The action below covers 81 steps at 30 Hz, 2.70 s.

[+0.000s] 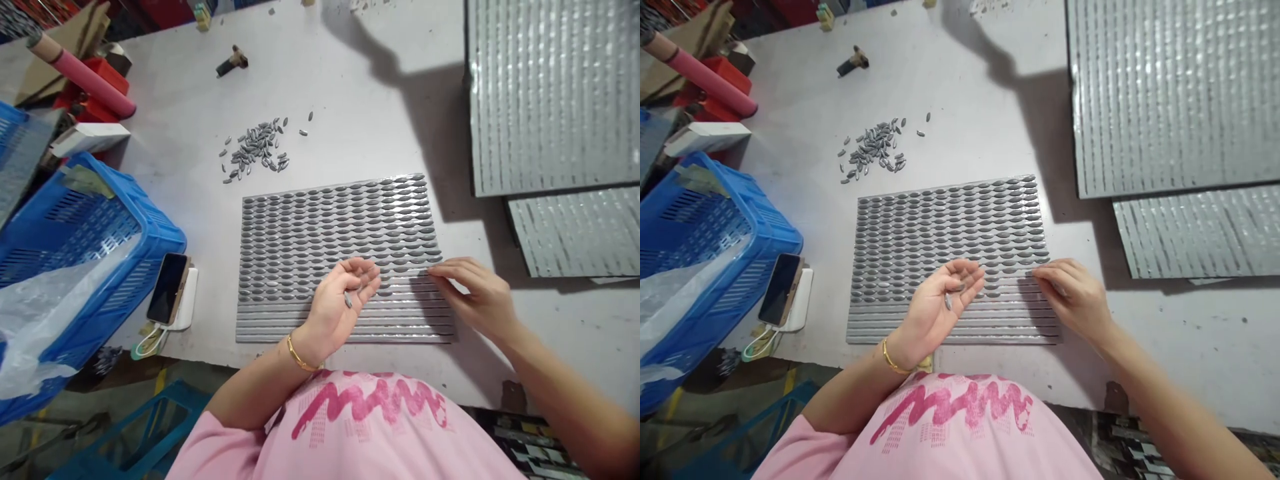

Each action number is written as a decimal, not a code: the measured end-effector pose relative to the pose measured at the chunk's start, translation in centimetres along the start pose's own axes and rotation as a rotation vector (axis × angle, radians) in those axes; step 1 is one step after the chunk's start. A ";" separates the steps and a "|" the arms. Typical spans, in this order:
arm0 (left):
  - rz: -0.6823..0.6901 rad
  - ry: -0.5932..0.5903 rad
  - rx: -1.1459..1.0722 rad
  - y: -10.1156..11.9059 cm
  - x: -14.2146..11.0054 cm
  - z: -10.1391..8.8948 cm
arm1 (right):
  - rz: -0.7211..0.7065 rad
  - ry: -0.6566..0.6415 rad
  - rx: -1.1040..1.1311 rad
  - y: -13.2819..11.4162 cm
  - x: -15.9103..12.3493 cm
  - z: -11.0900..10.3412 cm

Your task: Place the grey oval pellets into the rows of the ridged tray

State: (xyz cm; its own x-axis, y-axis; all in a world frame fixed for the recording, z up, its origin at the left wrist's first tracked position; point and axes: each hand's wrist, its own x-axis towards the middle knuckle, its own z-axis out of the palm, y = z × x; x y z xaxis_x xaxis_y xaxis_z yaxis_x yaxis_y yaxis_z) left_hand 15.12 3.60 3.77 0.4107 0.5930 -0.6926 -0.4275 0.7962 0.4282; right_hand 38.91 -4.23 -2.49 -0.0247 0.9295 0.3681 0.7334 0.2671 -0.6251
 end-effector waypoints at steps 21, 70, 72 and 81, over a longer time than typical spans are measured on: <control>-0.234 -0.111 0.045 -1.7 0.6 0.3 | -0.379 -0.263 -0.452 2.7 0.1 -0.5; -0.336 -0.189 -0.064 -1.4 1.5 0.9 | -0.197 -0.076 -0.321 0.9 -0.2 -1.3; -0.351 -0.214 -0.046 -1.8 1.5 0.8 | -0.166 -0.080 -0.166 -1.2 0.7 -0.7; -0.333 -0.372 0.117 -3.3 1.1 0.3 | -0.152 -0.293 -0.088 -5.9 0.8 1.5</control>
State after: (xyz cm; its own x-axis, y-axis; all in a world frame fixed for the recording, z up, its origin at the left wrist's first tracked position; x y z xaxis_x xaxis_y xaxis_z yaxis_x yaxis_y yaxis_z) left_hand 17.21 1.61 1.76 0.7768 0.2909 -0.5585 -0.1403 0.9446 0.2969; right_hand 33.54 -4.65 0.42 -0.3232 0.9176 0.2315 0.7619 0.3974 -0.5114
